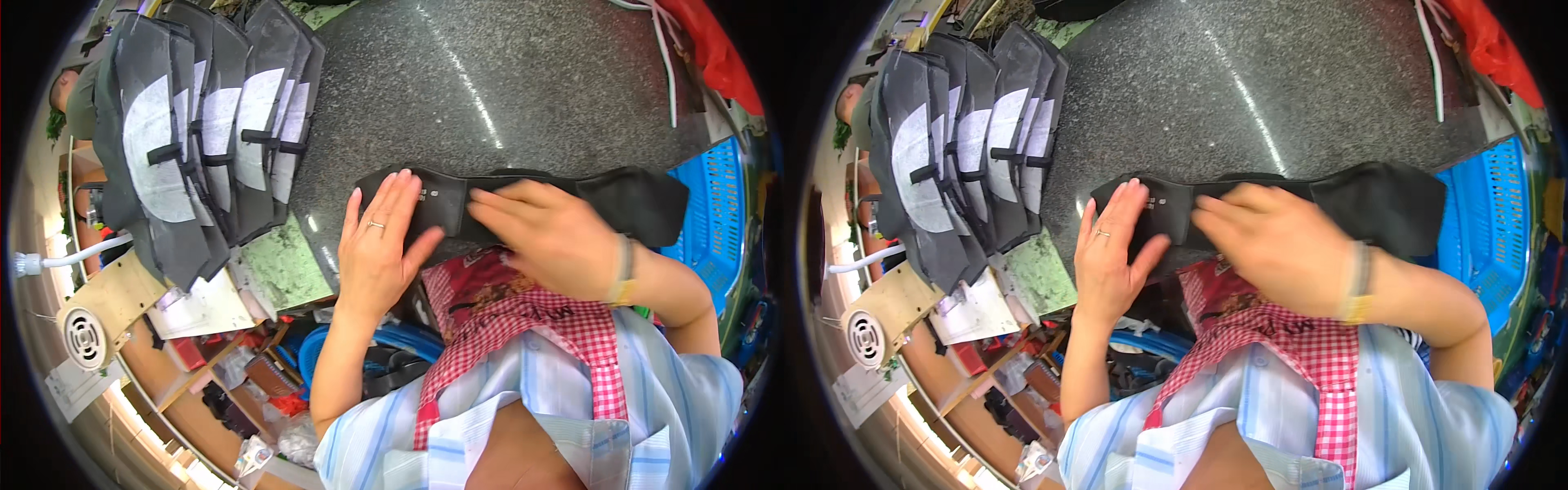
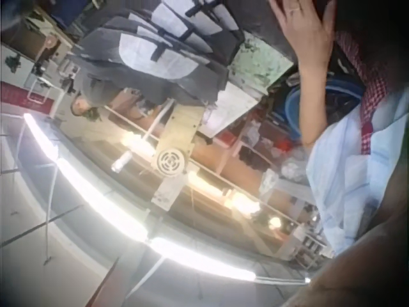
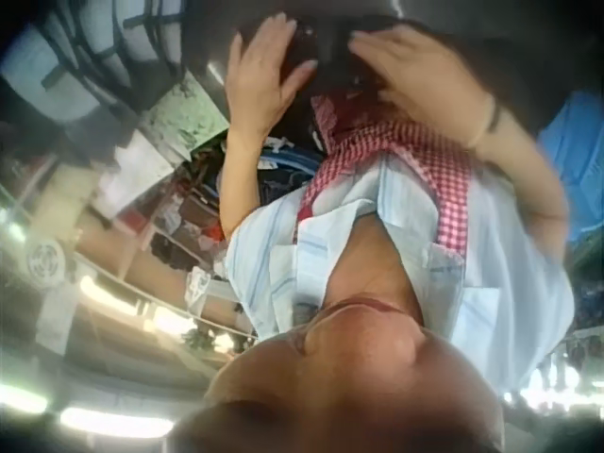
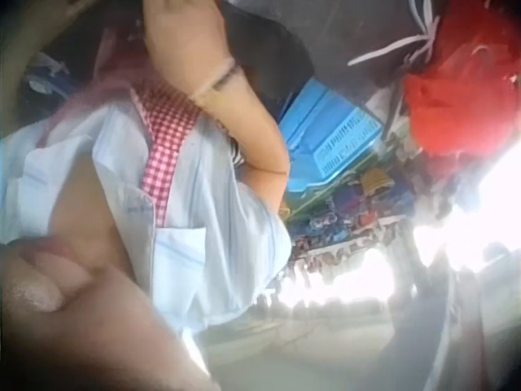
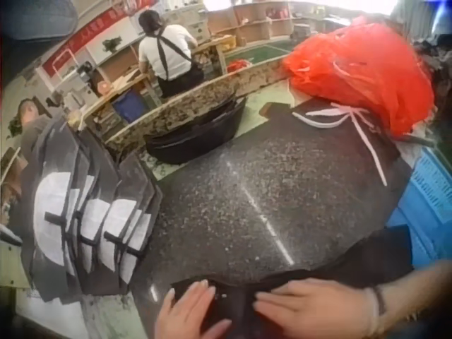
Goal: The person applies white reinforcement strips onto black shoe upper pieces, folds the edges over the strips by hand, presses them down, and stacks the completed pieces.
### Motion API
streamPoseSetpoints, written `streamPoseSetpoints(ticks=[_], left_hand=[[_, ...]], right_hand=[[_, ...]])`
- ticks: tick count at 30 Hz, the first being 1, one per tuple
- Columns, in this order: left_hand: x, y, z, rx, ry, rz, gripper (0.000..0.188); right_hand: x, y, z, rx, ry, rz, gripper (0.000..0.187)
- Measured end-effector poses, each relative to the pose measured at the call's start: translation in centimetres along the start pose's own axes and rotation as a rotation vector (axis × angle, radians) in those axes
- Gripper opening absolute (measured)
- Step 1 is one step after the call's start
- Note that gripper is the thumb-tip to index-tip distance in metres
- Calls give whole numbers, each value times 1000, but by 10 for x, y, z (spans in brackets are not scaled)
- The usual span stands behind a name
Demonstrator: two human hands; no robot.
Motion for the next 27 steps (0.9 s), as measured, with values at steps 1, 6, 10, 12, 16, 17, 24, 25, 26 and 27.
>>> streamPoseSetpoints(ticks=[1,6,10,12,16,17,24,25,26,27], left_hand=[[10,0,-2,-69,-18,-18,58],[54,-24,-43,-5,-383,66,35],[60,-25,-40,16,-433,-2,32],[66,-26,-41,-38,-506,-116,34],[71,-39,-36,28,-427,-78,43],[72,-40,-35,25,-412,-42,39],[75,-36,-41,70,-546,-148,29],[75,-36,-43,34,-562,-132,27],[76,-38,-47,22,-586,-162,23],[75,-36,-46,11,-573,-177,23]], right_hand=[[21,5,17,-66,-23,-215,58],[32,15,18,-50,-24,-333,48],[24,2,35,122,135,34,42],[20,-2,42,145,162,86,42],[34,4,38,20,195,-14,39],[34,6,40,-33,189,-44,39],[36,16,37,2,204,-15,35],[38,21,34,-147,182,-21,34],[46,31,27,-275,211,-61,29],[51,57,8,-423,165,-249,27]])
Point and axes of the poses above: each hand's wrist, its own z-axis away from the middle knuckle, its own y-axis out of the back of the hand, x = y × z, the point moved 3 cm from there along -z, towards the middle knuckle, and after that the axes turned 15 degrees about -y, right-handed, at the moved point
